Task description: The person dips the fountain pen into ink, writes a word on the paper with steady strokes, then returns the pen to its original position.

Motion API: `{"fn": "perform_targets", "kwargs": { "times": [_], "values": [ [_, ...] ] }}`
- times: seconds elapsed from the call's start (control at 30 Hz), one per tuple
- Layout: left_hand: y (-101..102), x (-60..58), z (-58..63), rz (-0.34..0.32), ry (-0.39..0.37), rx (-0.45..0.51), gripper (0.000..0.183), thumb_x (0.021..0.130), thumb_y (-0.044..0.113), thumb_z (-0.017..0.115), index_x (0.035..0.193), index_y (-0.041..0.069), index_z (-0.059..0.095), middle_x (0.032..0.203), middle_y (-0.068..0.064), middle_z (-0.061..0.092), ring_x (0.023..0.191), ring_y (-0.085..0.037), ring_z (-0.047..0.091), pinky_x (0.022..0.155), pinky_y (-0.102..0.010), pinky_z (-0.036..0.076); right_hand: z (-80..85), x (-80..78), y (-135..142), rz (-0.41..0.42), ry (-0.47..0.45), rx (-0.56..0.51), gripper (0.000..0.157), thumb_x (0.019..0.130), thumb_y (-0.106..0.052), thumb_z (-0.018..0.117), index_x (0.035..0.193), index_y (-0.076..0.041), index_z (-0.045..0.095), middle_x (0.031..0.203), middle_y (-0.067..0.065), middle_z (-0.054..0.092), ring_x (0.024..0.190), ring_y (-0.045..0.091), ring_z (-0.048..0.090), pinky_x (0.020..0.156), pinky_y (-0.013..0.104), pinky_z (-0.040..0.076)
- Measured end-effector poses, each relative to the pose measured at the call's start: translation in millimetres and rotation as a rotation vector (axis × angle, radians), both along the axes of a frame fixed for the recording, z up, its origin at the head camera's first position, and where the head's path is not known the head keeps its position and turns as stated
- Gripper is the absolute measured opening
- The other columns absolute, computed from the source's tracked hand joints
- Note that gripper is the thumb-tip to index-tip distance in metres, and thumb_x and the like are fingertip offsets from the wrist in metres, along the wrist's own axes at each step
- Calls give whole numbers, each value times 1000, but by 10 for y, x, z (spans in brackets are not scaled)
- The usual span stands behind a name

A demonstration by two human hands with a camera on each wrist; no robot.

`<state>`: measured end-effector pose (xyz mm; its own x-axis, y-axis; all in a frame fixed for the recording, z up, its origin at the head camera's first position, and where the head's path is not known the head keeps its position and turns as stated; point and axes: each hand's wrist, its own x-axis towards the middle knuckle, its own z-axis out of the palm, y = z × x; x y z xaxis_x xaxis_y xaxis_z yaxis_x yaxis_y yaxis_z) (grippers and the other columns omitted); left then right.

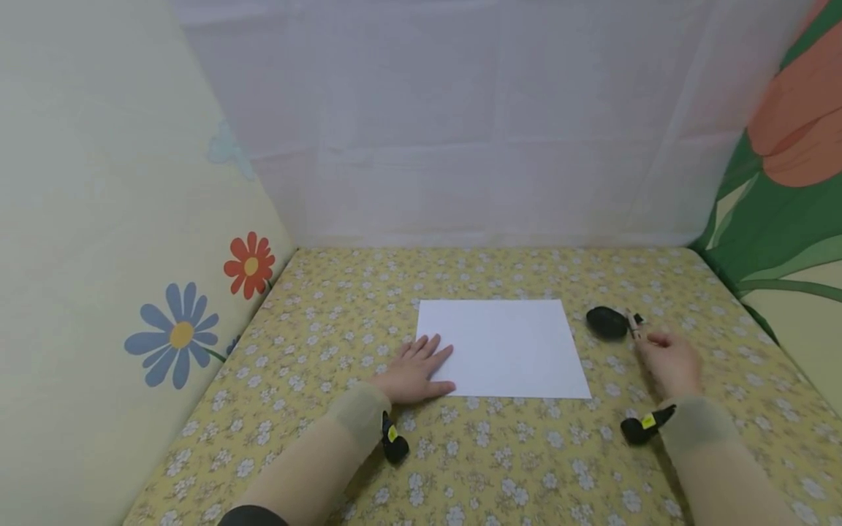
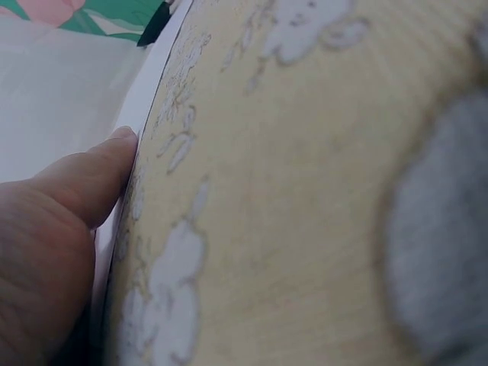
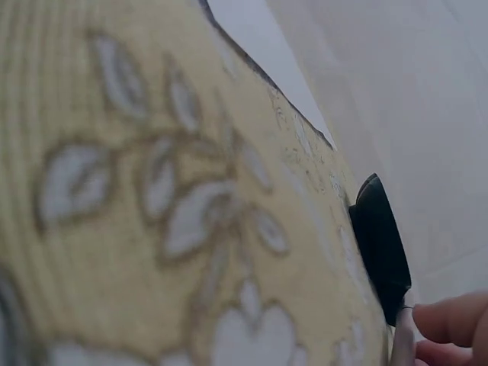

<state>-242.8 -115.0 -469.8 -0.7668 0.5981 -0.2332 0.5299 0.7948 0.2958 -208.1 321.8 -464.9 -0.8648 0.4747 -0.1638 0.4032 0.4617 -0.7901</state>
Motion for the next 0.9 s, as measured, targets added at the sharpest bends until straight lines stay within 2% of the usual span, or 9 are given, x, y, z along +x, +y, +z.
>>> {"fn": "perform_targets", "kwargs": {
  "times": [0.13,0.37,0.63,0.9],
  "values": [
    [8,9,15,2,2,1,78,94,66,37,156,26,13,161,-3,-2,147,-25,-5,117,-48,-3,-49,-10,-6,-19,11,21,52,96,-32,55,133,4,52,128,28,53,104,38,53,72,42,47],
    [14,16,31,6,-2,-7,77,95,65,38,156,26,12,161,-3,-3,147,-24,-5,117,-47,-3,-102,-32,-38,-55,2,97,52,97,-36,54,130,4,55,127,28,54,106,42,53,79,50,47],
    [18,12,30,7,8,-6,77,95,65,37,156,25,13,161,-4,-2,147,-25,-4,117,-48,-3,-129,-55,-72,-55,7,186,51,97,-36,54,124,8,58,119,31,58,97,44,57,72,52,48],
    [18,11,32,9,2,-18,78,94,66,36,156,26,11,161,-3,-3,147,-24,-6,117,-47,-4,-117,-93,-82,-94,-48,176,47,98,-33,53,123,6,59,117,29,60,94,41,57,69,48,47]
  ]
}}
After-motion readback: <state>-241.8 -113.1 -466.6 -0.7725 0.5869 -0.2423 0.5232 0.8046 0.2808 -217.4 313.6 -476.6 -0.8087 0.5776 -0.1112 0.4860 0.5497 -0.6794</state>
